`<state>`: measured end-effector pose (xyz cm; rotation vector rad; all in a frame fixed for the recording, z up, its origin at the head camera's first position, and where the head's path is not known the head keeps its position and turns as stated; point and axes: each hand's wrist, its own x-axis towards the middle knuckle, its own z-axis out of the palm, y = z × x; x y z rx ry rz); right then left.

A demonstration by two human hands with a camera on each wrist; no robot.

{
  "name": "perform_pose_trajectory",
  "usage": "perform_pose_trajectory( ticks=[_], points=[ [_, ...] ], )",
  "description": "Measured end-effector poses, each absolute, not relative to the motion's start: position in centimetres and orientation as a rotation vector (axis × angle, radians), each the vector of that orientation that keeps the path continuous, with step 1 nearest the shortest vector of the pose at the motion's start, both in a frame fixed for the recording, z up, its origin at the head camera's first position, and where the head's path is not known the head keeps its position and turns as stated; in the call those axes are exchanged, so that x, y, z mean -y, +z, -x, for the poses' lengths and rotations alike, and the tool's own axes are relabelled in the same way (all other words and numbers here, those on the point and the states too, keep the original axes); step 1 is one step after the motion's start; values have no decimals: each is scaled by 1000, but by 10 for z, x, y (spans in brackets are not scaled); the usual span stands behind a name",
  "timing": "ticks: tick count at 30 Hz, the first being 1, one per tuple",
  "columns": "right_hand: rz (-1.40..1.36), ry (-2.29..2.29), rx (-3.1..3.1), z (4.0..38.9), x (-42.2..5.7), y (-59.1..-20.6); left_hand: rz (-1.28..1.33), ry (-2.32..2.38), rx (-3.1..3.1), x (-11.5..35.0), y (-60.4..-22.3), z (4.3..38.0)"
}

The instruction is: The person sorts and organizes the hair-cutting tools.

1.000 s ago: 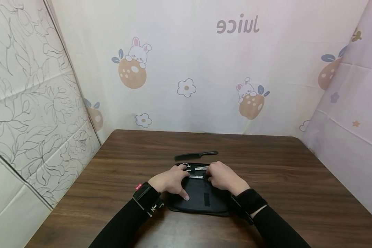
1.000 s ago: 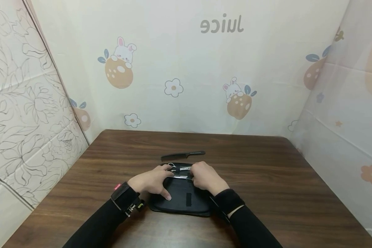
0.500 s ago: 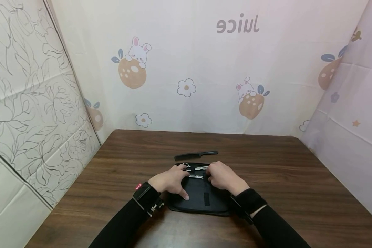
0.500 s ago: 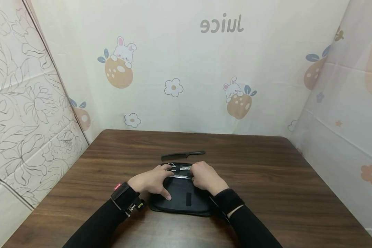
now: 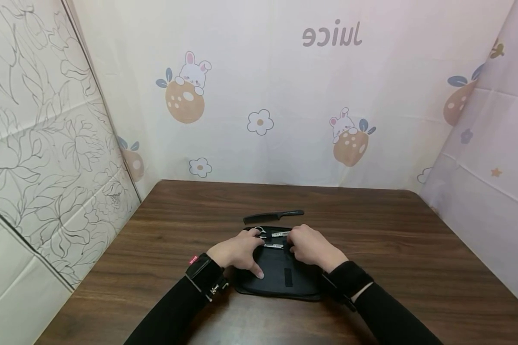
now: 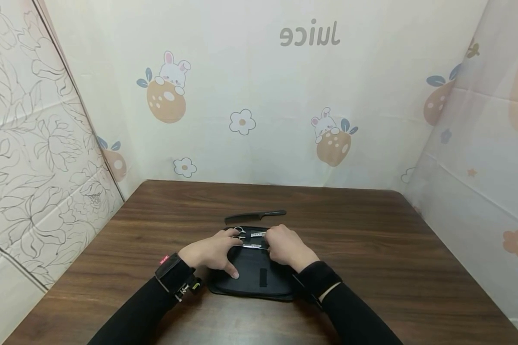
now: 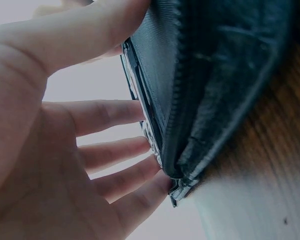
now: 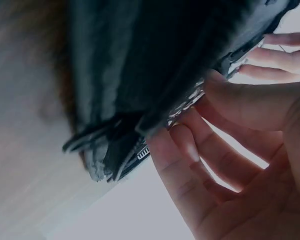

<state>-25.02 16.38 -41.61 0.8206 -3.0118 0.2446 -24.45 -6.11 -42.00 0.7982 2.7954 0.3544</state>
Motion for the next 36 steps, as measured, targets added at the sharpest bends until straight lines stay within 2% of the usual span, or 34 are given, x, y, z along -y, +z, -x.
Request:
perform_pose_trajectory(
  ticks=[16,36],
  points=[
    [-977,-47,3006,254,-158,-407,-791,327,-2804,61,-420,246],
    [-961,3,3118,270,-153,-393,-799,319,-2802,60,-420,245]
  ],
)
